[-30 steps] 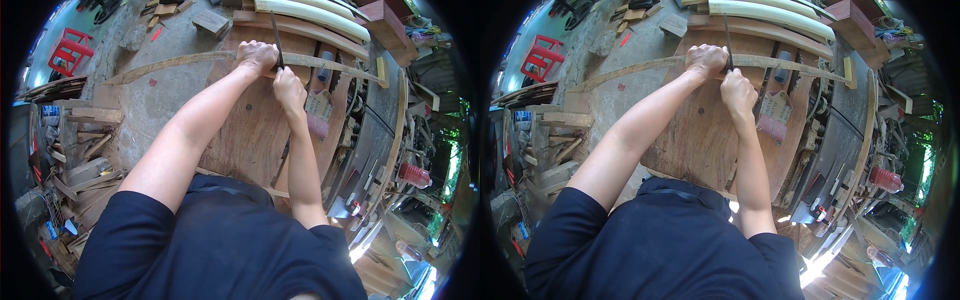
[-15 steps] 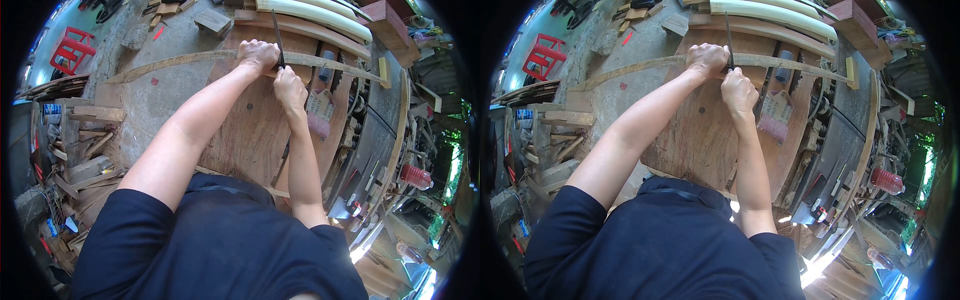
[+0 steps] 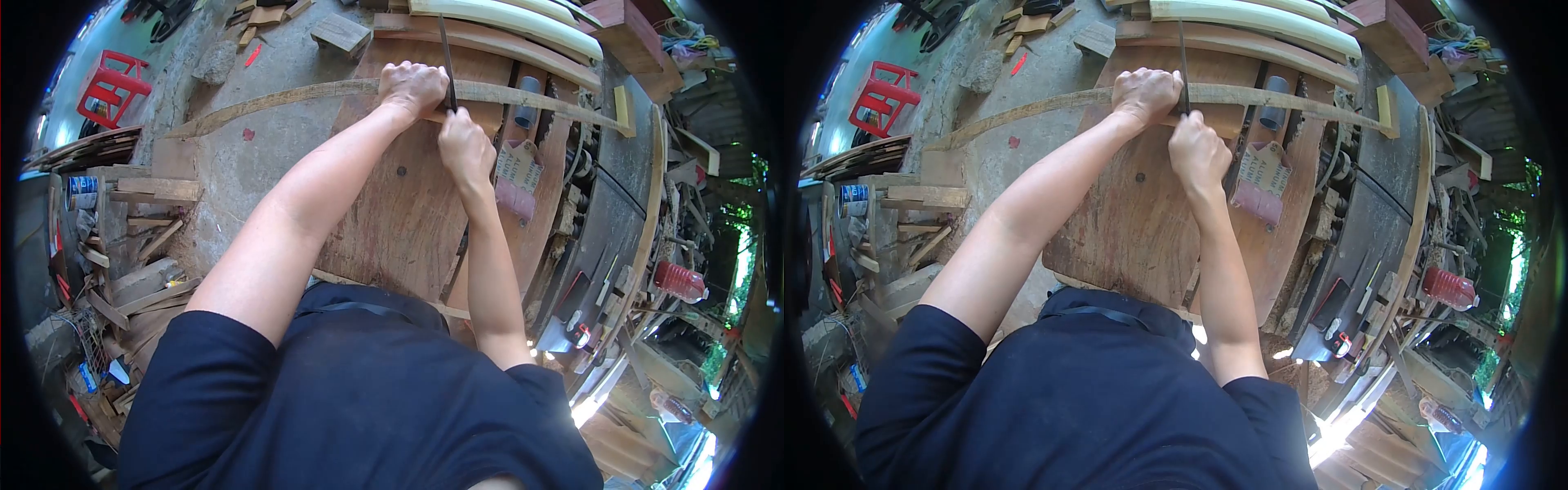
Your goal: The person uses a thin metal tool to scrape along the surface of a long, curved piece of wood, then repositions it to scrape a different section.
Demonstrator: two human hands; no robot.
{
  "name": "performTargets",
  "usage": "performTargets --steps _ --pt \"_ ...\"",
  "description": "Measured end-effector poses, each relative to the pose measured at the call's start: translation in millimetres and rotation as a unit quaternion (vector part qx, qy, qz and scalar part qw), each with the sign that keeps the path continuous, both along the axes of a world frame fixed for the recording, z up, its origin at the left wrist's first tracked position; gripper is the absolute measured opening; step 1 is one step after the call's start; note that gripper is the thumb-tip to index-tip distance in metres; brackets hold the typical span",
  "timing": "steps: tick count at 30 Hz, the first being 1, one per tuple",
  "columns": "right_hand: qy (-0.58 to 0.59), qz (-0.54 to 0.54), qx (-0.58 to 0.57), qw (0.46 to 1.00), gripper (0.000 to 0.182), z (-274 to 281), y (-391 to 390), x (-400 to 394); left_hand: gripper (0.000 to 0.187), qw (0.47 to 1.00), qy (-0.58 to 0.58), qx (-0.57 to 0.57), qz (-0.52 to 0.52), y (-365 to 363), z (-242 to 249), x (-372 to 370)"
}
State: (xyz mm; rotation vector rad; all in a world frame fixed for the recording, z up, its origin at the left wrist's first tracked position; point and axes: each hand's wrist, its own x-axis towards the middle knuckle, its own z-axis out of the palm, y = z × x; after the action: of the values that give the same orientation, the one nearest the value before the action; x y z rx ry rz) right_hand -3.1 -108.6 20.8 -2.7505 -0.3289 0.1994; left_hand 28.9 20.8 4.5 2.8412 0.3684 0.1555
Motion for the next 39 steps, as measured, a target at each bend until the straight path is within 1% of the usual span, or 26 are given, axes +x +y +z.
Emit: performTargets --steps 2,3,6,8,11,14,18,20,23,26,27,28,30,32,35,39 --pt "0.036 -0.005 -0.013 0.999 0.037 8.9 -9.7 -18.1 0.049 1.000 0.001 -0.005 -0.002 0.6 4.7 -1.5" --pt "0.015 0.004 -0.028 0.999 0.035 9.0 -12.4 -24.2 0.049 1.000 0.007 -0.002 -0.004 1.8 4.1 -0.4" --pt "0.019 0.022 -0.043 0.999 0.035 15.0 -12.3 -16.8 0.050 1.000 0.012 -0.017 0.003 1.9 2.6 1.7" --pt "0.018 0.014 -0.057 0.998 0.035 13.4 -9.4 -5.8 0.050 1.000 -0.009 -0.011 -0.010 -0.5 2.3 3.1" --pt "-0.006 0.010 -0.008 1.000 0.034 5.0 -5.3 -2.5 0.050 1.000 0.001 -0.007 0.001 0.4 4.1 2.4" --pt "0.027 0.009 -0.016 0.999 0.033 12.5 -15.5 -20.0 0.051 1.000 0.003 -0.008 0.012 0.4 3.3 4.0" --pt "0.033 0.010 -0.029 0.999 0.033 13.7 -22.4 -26.9 0.051 1.000 0.019 -0.010 0.004 1.3 4.1 4.2" --pt "0.026 0.016 0.001 1.000 0.037 5.8 -10.5 -1.6 0.051 1.000 0.003 -0.010 -0.005 -1.5 3.0 1.9" --pt "-0.010 0.020 -0.002 1.000 0.037 -1.6 3.1 15.1 0.049 1.000 0.014 -0.013 -0.007 1.3 5.5 2.5" --pt "0.005 0.019 -0.013 1.000 0.036 3.2 -5.1 -2.0 0.049 1.000 0.017 -0.018 0.015 0.8 0.3 6.2" --pt "0.026 0.010 -0.010 1.000 0.036 7.2 -14.3 -16.8 0.050 1.000 0.000 -0.003 0.002 1.0 3.2 2.8" --pt "0.049 0.001 -0.010 0.999 0.036 9.0 -19.7 -25.0 0.050 1.000 0.004 -0.006 0.009 2.4 1.7 2.2" --pt "0.052 0.007 -0.016 0.999 0.036 15.2 -18.5 -24.9 0.050 1.000 0.011 -0.010 0.002 2.9 0.4 3.9" --pt "0.050 -0.005 -0.017 0.999 0.035 14.2 -19.6 -20.5 0.050 1.000 0.001 -0.013 -0.007 0.7 0.4 2.9" --pt "-0.018 0.020 0.008 1.000 0.032 -2.7 -2.8 10.1 0.050 1.000 -0.001 -0.013 0.000 1.4 1.2 3.6" --pt "-0.008 0.012 0.003 1.000 0.032 -1.7 -15.3 -15.0 0.051 1.000 -0.006 -0.012 0.013 0.7 0.2 6.4"
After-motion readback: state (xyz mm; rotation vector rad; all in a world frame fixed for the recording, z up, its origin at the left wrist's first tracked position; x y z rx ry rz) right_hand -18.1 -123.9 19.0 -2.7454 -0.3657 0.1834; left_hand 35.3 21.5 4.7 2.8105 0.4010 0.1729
